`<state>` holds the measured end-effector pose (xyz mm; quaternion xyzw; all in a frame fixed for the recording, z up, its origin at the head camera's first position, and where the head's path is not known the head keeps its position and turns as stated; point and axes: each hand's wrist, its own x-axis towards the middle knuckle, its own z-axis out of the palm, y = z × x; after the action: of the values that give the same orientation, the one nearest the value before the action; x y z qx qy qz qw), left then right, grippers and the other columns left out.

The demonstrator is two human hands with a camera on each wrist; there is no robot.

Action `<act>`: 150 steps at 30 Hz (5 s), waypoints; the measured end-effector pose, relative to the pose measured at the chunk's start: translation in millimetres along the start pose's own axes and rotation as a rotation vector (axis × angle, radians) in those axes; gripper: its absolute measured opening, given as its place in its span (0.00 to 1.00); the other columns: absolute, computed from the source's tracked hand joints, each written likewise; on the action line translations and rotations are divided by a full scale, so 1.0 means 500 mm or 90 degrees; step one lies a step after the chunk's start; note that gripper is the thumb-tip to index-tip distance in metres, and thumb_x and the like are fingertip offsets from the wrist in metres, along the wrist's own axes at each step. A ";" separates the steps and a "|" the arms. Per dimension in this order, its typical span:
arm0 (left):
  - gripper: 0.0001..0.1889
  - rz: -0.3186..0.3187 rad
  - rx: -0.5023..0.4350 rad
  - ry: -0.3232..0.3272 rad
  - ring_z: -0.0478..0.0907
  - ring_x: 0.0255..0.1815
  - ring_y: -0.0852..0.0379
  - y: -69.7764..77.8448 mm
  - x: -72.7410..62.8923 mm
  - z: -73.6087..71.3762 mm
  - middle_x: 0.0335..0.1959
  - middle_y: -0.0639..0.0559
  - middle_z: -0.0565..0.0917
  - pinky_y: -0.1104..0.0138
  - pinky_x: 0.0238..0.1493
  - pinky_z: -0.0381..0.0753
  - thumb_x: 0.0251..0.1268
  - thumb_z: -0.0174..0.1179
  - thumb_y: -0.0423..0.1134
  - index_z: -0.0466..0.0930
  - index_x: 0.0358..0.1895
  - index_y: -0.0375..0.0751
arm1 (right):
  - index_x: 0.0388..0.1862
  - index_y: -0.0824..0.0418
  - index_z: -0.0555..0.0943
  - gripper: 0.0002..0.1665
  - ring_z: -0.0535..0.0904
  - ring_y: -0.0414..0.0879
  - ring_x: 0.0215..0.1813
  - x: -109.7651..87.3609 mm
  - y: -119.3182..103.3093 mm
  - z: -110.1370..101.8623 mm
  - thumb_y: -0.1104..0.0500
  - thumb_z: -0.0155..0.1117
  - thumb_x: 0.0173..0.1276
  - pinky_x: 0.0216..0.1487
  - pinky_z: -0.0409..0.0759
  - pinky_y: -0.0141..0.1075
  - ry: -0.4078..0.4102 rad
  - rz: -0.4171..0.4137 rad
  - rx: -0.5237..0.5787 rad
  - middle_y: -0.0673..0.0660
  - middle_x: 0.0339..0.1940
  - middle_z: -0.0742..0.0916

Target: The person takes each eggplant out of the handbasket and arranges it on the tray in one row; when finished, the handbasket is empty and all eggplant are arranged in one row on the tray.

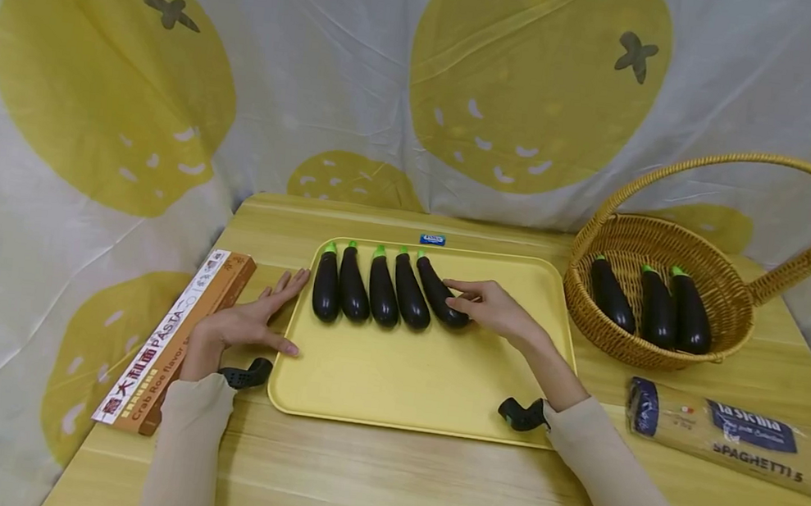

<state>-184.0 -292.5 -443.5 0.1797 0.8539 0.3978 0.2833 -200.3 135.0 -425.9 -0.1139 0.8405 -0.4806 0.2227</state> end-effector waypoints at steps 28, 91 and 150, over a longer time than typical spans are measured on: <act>0.70 0.012 0.009 0.004 0.13 0.80 0.25 0.002 0.003 0.000 0.83 0.34 0.19 0.27 0.74 0.19 0.55 0.79 0.43 0.27 0.86 0.49 | 0.79 0.57 0.70 0.33 0.81 0.47 0.40 0.007 -0.009 0.009 0.55 0.63 0.78 0.38 0.78 0.35 0.002 -0.020 -0.031 0.64 0.52 0.87; 0.69 0.024 -0.014 0.003 0.11 0.80 0.27 -0.005 0.002 0.003 0.83 0.37 0.18 0.27 0.73 0.16 0.56 0.78 0.41 0.27 0.86 0.50 | 0.85 0.68 0.44 0.41 0.53 0.77 0.79 -0.189 0.138 -0.305 0.60 0.50 0.83 0.74 0.65 0.68 0.104 0.158 -0.126 0.81 0.80 0.56; 0.69 0.022 0.018 -0.001 0.13 0.80 0.26 -0.005 0.002 0.000 0.83 0.35 0.19 0.27 0.74 0.21 0.56 0.79 0.44 0.27 0.86 0.49 | 0.81 0.46 0.67 0.32 0.67 0.14 0.59 -0.345 0.098 -0.343 0.47 0.57 0.82 0.47 0.78 0.29 0.102 0.051 -0.137 0.47 0.82 0.69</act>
<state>-185.2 -293.4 -445.7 0.1987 0.8562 0.3900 0.2746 -131.4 359.7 -347.0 -0.0648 0.9063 -0.3858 0.1602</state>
